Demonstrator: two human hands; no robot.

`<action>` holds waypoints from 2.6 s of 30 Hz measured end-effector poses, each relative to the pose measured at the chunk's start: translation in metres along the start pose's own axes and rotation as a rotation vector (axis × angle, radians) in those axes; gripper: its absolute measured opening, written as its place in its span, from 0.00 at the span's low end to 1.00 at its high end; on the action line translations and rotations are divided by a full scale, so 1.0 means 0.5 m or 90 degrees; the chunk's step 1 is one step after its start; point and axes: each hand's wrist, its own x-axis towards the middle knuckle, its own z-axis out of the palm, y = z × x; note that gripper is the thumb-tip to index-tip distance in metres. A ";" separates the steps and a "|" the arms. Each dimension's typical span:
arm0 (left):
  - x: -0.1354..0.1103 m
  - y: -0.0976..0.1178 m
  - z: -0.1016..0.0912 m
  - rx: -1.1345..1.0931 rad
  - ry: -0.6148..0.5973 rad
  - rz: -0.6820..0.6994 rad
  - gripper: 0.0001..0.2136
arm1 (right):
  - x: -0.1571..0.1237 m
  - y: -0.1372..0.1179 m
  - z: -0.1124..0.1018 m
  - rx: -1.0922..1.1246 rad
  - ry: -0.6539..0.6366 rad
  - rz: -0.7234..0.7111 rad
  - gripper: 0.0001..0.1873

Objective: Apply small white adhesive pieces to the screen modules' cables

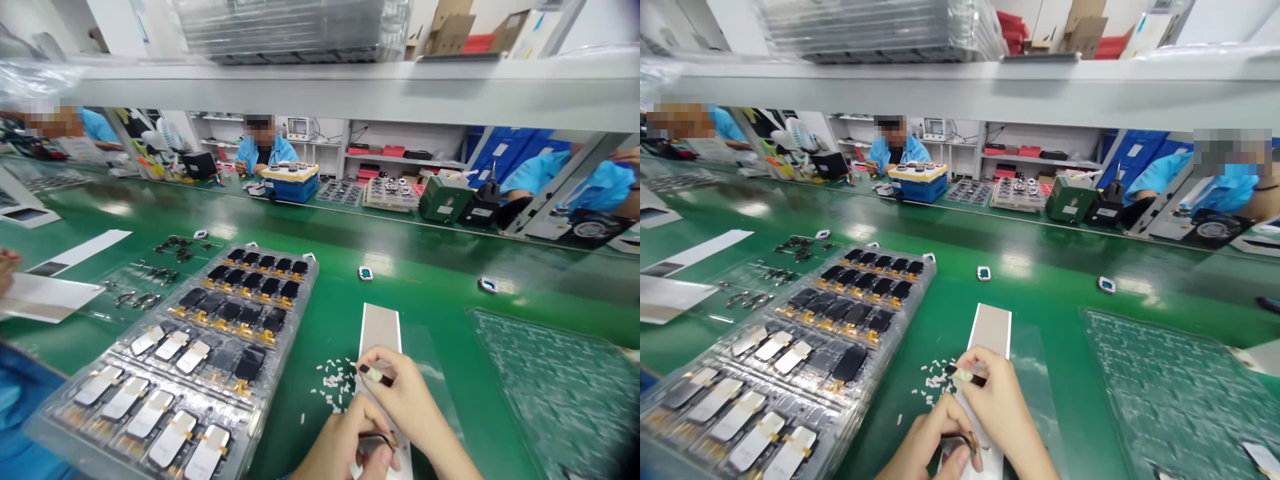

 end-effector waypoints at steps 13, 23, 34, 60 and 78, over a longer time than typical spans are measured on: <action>-0.010 0.017 0.006 -0.069 0.147 -0.038 0.16 | -0.009 -0.020 -0.002 0.135 -0.027 0.024 0.11; -0.020 0.022 0.009 -0.118 0.164 -0.072 0.16 | -0.010 -0.022 -0.009 0.201 -0.034 0.081 0.12; -0.005 0.047 -0.001 -0.226 0.251 -0.125 0.16 | -0.018 -0.035 -0.001 0.358 -0.126 0.173 0.23; -0.004 0.042 0.000 -0.097 0.300 -0.115 0.13 | -0.028 -0.019 -0.009 0.396 -0.135 0.212 0.21; -0.015 0.029 -0.011 -0.093 0.253 -0.148 0.14 | -0.026 -0.024 -0.012 0.411 -0.147 0.203 0.20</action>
